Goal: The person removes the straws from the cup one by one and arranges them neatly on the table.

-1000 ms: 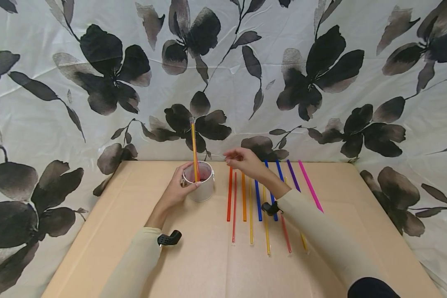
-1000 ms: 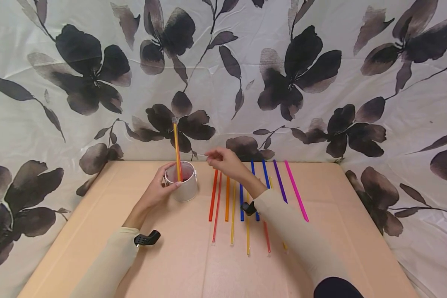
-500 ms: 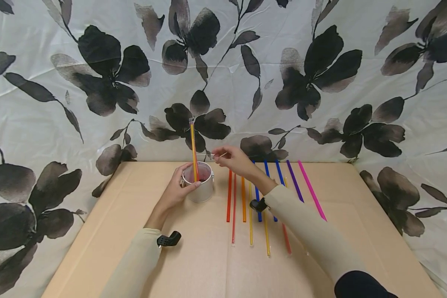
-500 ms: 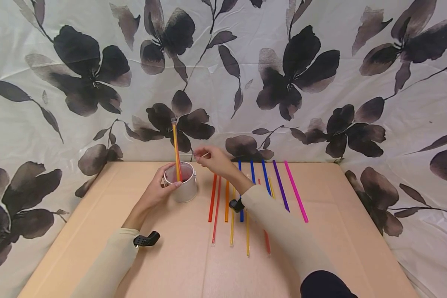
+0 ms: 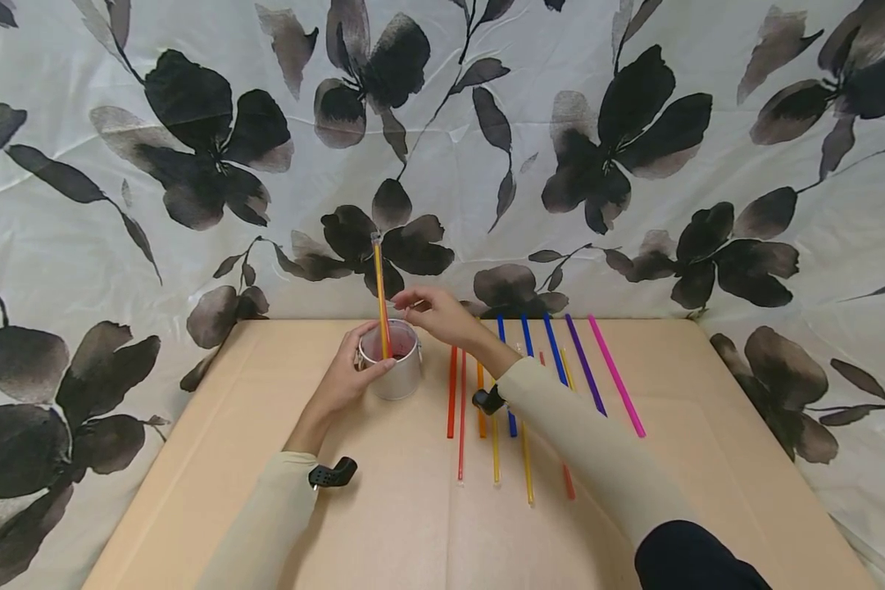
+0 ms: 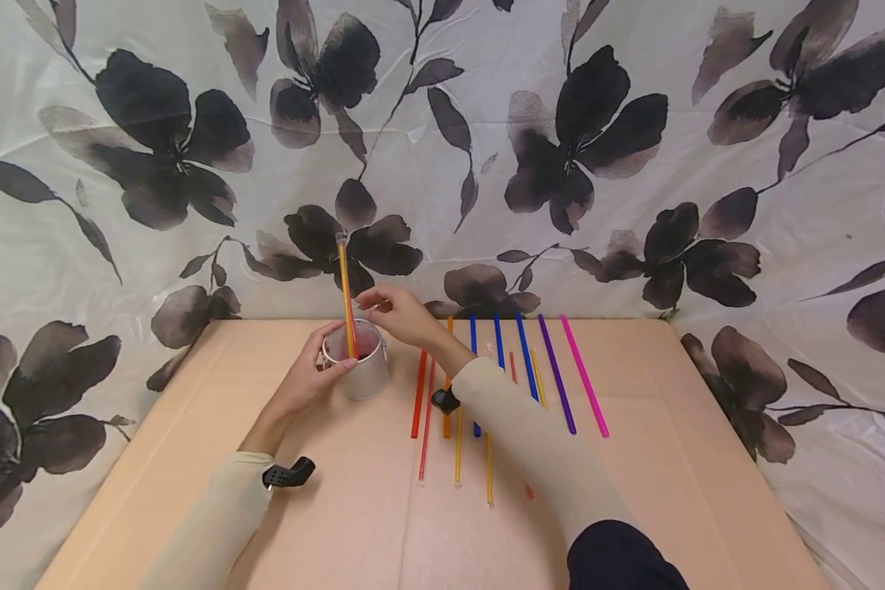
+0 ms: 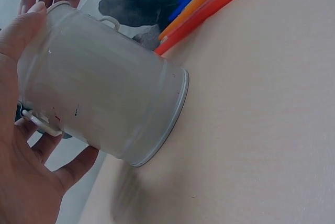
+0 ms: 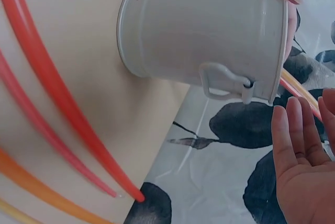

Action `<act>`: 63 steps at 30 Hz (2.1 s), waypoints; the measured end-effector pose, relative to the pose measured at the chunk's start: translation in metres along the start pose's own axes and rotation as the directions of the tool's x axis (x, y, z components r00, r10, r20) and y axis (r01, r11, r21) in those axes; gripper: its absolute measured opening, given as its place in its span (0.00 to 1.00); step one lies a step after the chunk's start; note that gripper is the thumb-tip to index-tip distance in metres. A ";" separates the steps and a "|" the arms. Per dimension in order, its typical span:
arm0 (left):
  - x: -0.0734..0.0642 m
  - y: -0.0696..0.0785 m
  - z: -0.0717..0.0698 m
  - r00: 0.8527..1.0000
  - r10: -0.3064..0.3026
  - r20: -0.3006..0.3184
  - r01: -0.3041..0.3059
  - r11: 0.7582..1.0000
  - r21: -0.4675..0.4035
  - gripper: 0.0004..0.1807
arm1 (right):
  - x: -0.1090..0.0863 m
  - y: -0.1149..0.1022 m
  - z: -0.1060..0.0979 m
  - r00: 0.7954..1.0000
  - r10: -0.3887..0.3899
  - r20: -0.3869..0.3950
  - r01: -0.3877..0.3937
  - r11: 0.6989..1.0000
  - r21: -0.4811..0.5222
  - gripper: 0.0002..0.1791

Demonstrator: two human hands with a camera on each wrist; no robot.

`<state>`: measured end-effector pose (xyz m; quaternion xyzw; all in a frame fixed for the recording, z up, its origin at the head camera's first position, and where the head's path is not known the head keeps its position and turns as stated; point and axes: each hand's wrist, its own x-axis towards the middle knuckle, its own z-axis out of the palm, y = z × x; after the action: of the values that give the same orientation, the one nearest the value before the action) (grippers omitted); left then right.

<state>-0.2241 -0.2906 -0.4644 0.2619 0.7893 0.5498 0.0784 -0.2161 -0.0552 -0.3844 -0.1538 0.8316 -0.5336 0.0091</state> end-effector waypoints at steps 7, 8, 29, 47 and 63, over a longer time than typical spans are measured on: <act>0.001 -0.001 0.004 1.000 -0.004 -0.007 0.004 1.000 0.012 0.44 | 0.006 -0.001 0.008 0.998 -0.009 0.063 0.009 1.000 -0.010 0.20; 0.001 -0.001 0.004 1.000 -0.005 -0.007 0.005 1.000 0.013 0.44 | 0.007 -0.002 0.009 0.998 -0.006 0.066 0.007 1.000 -0.018 0.21; 0.011 -0.003 0.010 0.999 0.000 -0.039 0.000 1.000 0.002 0.44 | 0.017 0.005 0.002 1.000 -0.009 -0.002 0.008 0.995 -0.102 0.20; 0.004 -0.003 0.007 0.999 0.015 -0.029 -0.015 1.000 -0.004 0.43 | 0.015 -0.006 -0.008 0.918 -0.160 -0.363 0.195 0.979 0.061 0.15; -0.010 0.019 0.014 1.000 -0.002 -0.024 0.001 0.999 -0.039 0.43 | -0.010 -0.026 -0.042 0.879 -0.186 -0.439 0.298 0.933 0.200 0.19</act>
<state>-0.2032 -0.2792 -0.4540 0.2531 0.7796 0.5680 0.0742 -0.2082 -0.0252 -0.3450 -0.1383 0.7107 -0.6558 -0.2140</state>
